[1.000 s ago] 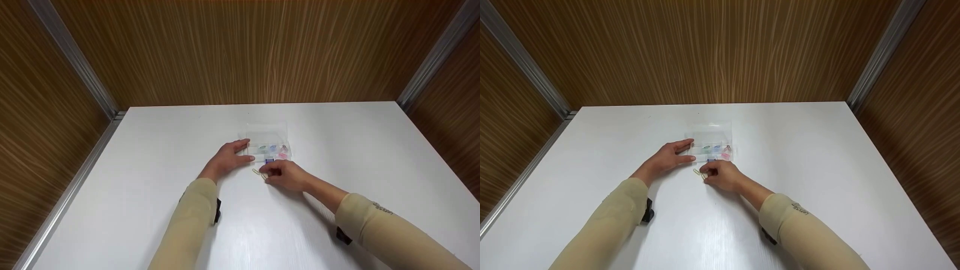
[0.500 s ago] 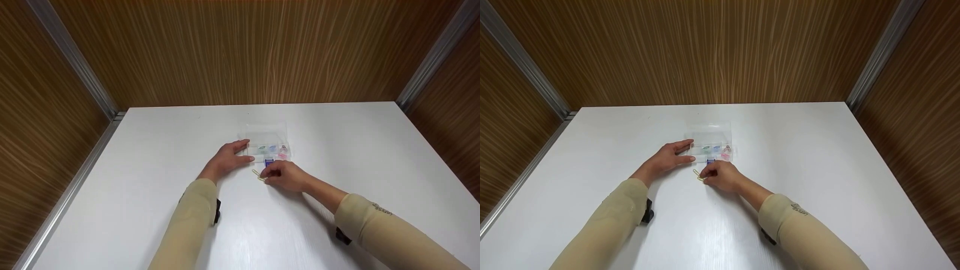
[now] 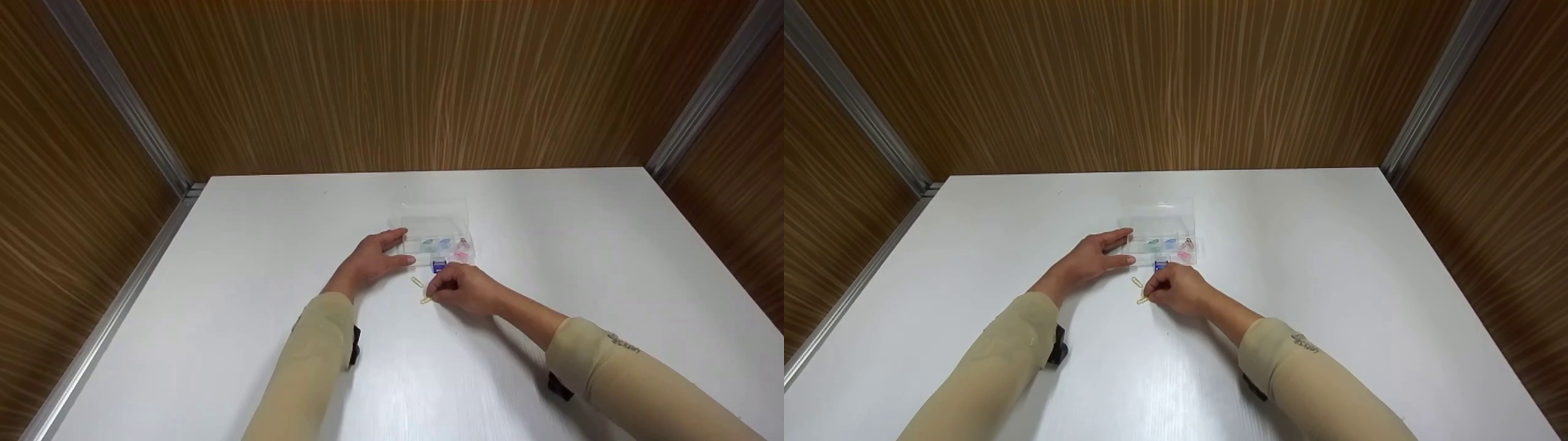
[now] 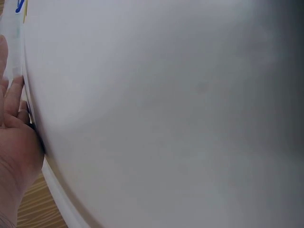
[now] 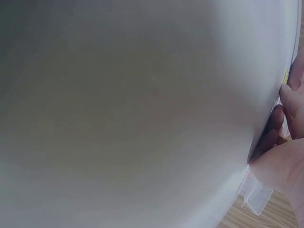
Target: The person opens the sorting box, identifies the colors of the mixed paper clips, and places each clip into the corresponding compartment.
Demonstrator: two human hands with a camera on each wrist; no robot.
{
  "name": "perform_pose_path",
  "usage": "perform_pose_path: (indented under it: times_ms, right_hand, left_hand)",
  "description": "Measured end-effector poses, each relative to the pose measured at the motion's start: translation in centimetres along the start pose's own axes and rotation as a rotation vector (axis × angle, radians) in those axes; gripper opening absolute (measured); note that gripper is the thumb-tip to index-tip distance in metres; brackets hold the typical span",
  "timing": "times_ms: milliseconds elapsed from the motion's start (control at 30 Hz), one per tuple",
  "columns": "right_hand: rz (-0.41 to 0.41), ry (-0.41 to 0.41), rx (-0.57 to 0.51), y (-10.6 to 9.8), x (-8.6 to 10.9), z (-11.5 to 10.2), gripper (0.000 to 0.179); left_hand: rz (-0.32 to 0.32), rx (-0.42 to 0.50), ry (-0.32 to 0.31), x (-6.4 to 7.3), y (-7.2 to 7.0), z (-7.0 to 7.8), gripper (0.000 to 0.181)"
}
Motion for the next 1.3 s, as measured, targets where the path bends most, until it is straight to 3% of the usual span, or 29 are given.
perform_pose_path:
  times_ms: [300, 467, 700, 967, 1300]
  right_hand:
    - [-0.002, -0.025, 0.016, 0.1, -0.4, 0.0, 0.009]
    - [0.01, 0.055, -0.08, -0.1, -0.5, 0.6, 0.009]
    - [0.096, 0.12, -0.183, -1.5, -0.6, 0.4, 0.008]
    - [0.241, 0.168, -0.146, -4.3, -2.3, -0.7, 0.01]
    - [0.304, 0.218, -0.066, -4.8, -3.8, 0.2, 0.011]
  left_hand:
    - [0.013, -0.024, 0.01, -0.2, -0.3, -0.1, 0.074]
    - [0.014, -0.041, -0.002, -0.1, -0.4, -0.5, 0.074]
    - [0.011, -0.045, -0.004, 0.0, -0.3, -0.3, 0.074]
    - [0.001, 0.007, -0.012, 0.0, -0.1, -0.1, 0.075]
    - [0.012, 0.007, -0.022, -0.2, 0.0, -0.2, 0.076]
Point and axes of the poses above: each hand's wrist, its own x-axis away from the middle knuckle, its own y-axis out of the palm, z = x × y, the point moved 6 cm from there along -x, towards the middle knuckle, and after that the axes turned 9 degrees about z, right-handed, at the moved point
